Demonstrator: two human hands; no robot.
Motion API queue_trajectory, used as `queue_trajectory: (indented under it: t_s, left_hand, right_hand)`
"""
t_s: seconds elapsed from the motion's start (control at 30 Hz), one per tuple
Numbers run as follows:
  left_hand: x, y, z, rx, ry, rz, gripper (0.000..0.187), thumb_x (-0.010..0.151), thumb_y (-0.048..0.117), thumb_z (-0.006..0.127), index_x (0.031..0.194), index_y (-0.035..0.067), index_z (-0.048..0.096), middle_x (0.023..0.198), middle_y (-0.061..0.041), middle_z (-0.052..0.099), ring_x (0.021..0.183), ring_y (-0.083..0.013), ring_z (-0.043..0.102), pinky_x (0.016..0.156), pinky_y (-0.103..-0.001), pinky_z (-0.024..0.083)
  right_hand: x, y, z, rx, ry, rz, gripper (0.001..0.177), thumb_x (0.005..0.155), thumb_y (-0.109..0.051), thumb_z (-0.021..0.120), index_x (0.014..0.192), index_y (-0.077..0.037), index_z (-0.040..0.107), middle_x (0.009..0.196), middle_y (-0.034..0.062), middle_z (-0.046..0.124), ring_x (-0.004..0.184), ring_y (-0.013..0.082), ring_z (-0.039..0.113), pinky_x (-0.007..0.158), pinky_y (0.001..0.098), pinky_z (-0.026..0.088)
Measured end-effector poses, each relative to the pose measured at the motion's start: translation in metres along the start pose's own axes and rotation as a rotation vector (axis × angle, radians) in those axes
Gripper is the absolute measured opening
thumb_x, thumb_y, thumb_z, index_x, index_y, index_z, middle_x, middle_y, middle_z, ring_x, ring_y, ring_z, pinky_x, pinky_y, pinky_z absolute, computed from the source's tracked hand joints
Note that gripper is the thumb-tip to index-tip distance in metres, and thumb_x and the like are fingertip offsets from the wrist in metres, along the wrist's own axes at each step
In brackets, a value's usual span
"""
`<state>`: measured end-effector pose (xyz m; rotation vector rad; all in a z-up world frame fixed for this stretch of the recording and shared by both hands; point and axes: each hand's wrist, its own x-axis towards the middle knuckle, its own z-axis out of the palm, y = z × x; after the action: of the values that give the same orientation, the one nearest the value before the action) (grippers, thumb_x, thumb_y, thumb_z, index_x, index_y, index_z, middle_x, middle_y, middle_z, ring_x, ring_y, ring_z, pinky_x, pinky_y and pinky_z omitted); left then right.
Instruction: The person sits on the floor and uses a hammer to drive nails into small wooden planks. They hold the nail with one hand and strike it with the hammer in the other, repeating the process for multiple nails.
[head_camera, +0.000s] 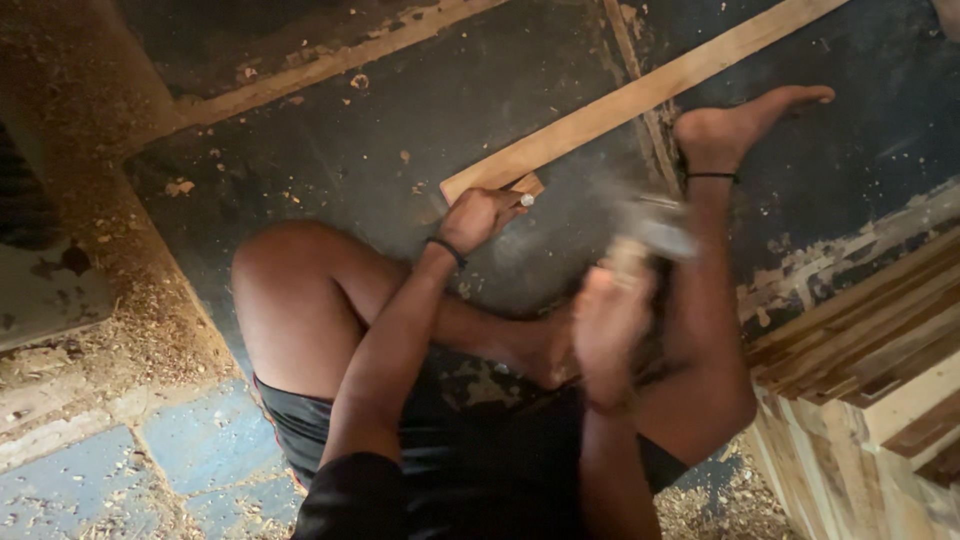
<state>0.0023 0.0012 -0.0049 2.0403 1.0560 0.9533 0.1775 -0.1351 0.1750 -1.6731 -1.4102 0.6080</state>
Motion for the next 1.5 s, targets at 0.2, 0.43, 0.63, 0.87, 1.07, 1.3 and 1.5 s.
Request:
queue_trajectory:
  t_s: [0.2, 0.43, 0.63, 0.87, 1.07, 1.3, 1.5]
  left_hand:
    - [-0.003, 0.008, -0.015, 0.052, -0.095, -0.175, 0.019, 0.098, 0.023, 0.068, 0.111, 0.011, 0.075, 0.101, -0.018, 0.074, 0.089, -0.0377, 0.072, 0.078, -0.045, 0.055]
    - [-0.001, 0.001, -0.018, -0.235, 0.190, -0.292, 0.019, 0.099, 0.023, 0.068, 0.114, 0.013, 0.074, 0.108, -0.014, 0.076, 0.097, -0.0317, 0.077, 0.083, -0.039, 0.059]
    - [0.010, 0.021, -0.033, -0.023, 0.094, -0.112, 0.024, 0.098, 0.023, 0.066, 0.111, 0.004, 0.072, 0.107, -0.019, 0.073, 0.095, -0.0378, 0.071, 0.080, -0.046, 0.056]
    - [0.034, 0.049, -0.088, -0.136, 0.285, -0.185, 0.017, 0.099, 0.017, 0.067, 0.109, 0.006, 0.074, 0.105, -0.015, 0.075, 0.092, -0.0335, 0.074, 0.079, -0.041, 0.059]
    - [0.046, 0.041, -0.123, -0.175, 0.555, -0.162, 0.014, 0.100, 0.017, 0.068, 0.109, 0.009, 0.074, 0.103, -0.012, 0.077, 0.091, -0.0280, 0.077, 0.077, -0.036, 0.060]
    - [0.053, 0.017, -0.072, -0.165, 0.186, -0.400, 0.018, 0.098, 0.024, 0.073, 0.108, 0.009, 0.077, 0.093, -0.017, 0.074, 0.082, -0.0333, 0.075, 0.069, -0.040, 0.058]
    - [0.024, 0.023, -0.038, -0.417, 0.127, -0.168, 0.026, 0.099, 0.028, 0.063, 0.116, 0.009, 0.070, 0.105, -0.016, 0.074, 0.093, -0.0323, 0.076, 0.080, -0.040, 0.059]
  right_hand:
    - [-0.011, 0.014, 0.025, -0.674, -0.310, -0.099, 0.034, 0.103, -0.034, 0.062, 0.116, -0.003, 0.059, 0.103, 0.0376, 0.062, 0.099, 0.0517, 0.065, 0.124, 0.0521, 0.031]
    - [-0.035, 0.036, 0.019, -0.040, -0.120, 0.345, 0.046, 0.104, -0.032, 0.059, 0.145, -0.019, 0.041, 0.093, 0.0263, 0.054, 0.069, 0.0357, 0.053, 0.067, 0.0444, 0.046]
    - [-0.014, 0.090, 0.007, 0.679, -0.147, 0.938, 0.035, 0.099, -0.033, 0.061, 0.126, -0.031, 0.038, 0.067, -0.0001, 0.048, 0.046, 0.0119, 0.046, 0.042, 0.0294, 0.042]
    - [0.064, 0.216, 0.044, 0.821, -0.278, 1.130, 0.021, 0.103, -0.025, 0.066, 0.109, -0.020, 0.047, 0.071, -0.0024, 0.048, 0.052, 0.0081, 0.044, 0.047, 0.0264, 0.041]
    - [0.334, 0.130, 0.139, 1.125, -0.477, 0.900, 0.036, 0.104, -0.044, 0.048, 0.090, -0.014, 0.061, 0.077, 0.0032, 0.063, 0.061, 0.0144, 0.057, 0.045, 0.0292, 0.042]
    - [0.295, -0.005, 0.073, 0.420, -0.381, 0.167, 0.024, 0.113, -0.024, 0.063, 0.129, -0.014, 0.047, 0.079, 0.0007, 0.052, 0.054, 0.0108, 0.051, 0.046, 0.0286, 0.045]
    - [0.131, 0.047, 0.033, 0.352, -0.214, 0.351, 0.031, 0.095, -0.002, 0.054, 0.124, -0.010, 0.047, 0.079, 0.0018, 0.056, 0.047, 0.0121, 0.051, 0.040, 0.0302, 0.046]
